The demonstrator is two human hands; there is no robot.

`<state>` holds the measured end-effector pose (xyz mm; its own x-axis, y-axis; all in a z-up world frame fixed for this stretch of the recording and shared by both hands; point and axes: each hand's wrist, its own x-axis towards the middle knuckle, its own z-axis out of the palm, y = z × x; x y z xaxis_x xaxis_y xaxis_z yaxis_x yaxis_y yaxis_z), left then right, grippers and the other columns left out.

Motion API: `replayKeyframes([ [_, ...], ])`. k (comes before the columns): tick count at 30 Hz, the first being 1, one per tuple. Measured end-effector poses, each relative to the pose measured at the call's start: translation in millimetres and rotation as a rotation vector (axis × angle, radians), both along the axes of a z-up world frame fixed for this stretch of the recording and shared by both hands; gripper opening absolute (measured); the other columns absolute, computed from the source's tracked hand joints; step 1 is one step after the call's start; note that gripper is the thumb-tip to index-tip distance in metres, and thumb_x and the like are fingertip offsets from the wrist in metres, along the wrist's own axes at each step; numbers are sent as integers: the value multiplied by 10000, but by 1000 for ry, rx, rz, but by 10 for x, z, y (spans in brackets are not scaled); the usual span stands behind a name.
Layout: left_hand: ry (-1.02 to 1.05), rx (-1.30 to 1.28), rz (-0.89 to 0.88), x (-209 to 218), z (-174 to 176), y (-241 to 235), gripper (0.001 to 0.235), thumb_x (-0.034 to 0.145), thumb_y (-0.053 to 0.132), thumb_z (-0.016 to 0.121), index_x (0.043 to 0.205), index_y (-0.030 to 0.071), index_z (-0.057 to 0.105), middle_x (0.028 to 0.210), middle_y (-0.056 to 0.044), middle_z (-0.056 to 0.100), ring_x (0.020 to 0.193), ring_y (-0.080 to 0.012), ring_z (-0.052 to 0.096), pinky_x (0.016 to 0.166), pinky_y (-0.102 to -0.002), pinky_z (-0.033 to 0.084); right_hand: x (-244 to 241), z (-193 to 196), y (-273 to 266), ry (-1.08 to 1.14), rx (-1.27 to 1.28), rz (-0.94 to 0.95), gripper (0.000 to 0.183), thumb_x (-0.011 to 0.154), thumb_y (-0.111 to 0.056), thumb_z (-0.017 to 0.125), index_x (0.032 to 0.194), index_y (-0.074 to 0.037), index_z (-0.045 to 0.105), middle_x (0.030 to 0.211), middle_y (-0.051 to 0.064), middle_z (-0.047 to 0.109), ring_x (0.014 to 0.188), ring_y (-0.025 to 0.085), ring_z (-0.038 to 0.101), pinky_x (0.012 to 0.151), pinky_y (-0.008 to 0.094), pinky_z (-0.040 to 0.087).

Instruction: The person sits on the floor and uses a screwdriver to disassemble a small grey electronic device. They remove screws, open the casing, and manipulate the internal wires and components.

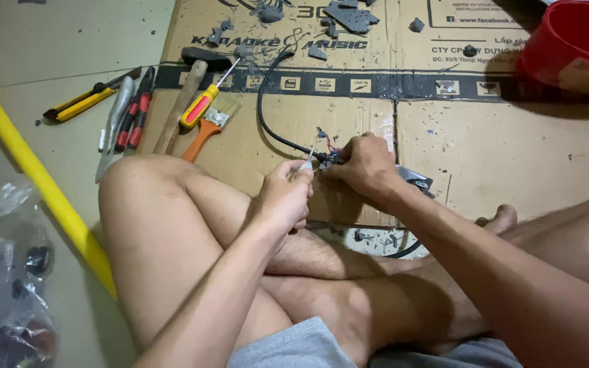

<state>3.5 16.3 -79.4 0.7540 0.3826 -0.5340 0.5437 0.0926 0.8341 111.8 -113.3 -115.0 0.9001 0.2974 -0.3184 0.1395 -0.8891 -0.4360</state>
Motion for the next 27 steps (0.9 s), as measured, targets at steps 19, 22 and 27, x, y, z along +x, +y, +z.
replayKeyframes([
  [19,191,516,-375,-131,512,-131,409,936,404,480,1237,292,734,1191,-78,745,1197,-347,660,1041,-477,508,173,-166,-142,75,119,-23,282,940,-231,554,1137,-219,756,1146,106,735,1181,345,657,968,492,531],
  [22,225,562,-438,-91,467,-210,392,951,386,469,1255,330,710,1151,-68,747,1134,-323,696,966,-449,554,156,-112,-214,13,126,-69,283,934,-279,584,1195,-288,693,1157,41,729,1206,285,643,998,471,521],
  [27,234,736,-593,75,424,-254,412,933,134,430,1234,97,709,1078,-208,736,1095,-420,691,916,-547,565,81,45,-262,57,186,-35,291,970,-221,581,1251,-217,660,1220,78,722,1256,336,616,1048,503,481],
])
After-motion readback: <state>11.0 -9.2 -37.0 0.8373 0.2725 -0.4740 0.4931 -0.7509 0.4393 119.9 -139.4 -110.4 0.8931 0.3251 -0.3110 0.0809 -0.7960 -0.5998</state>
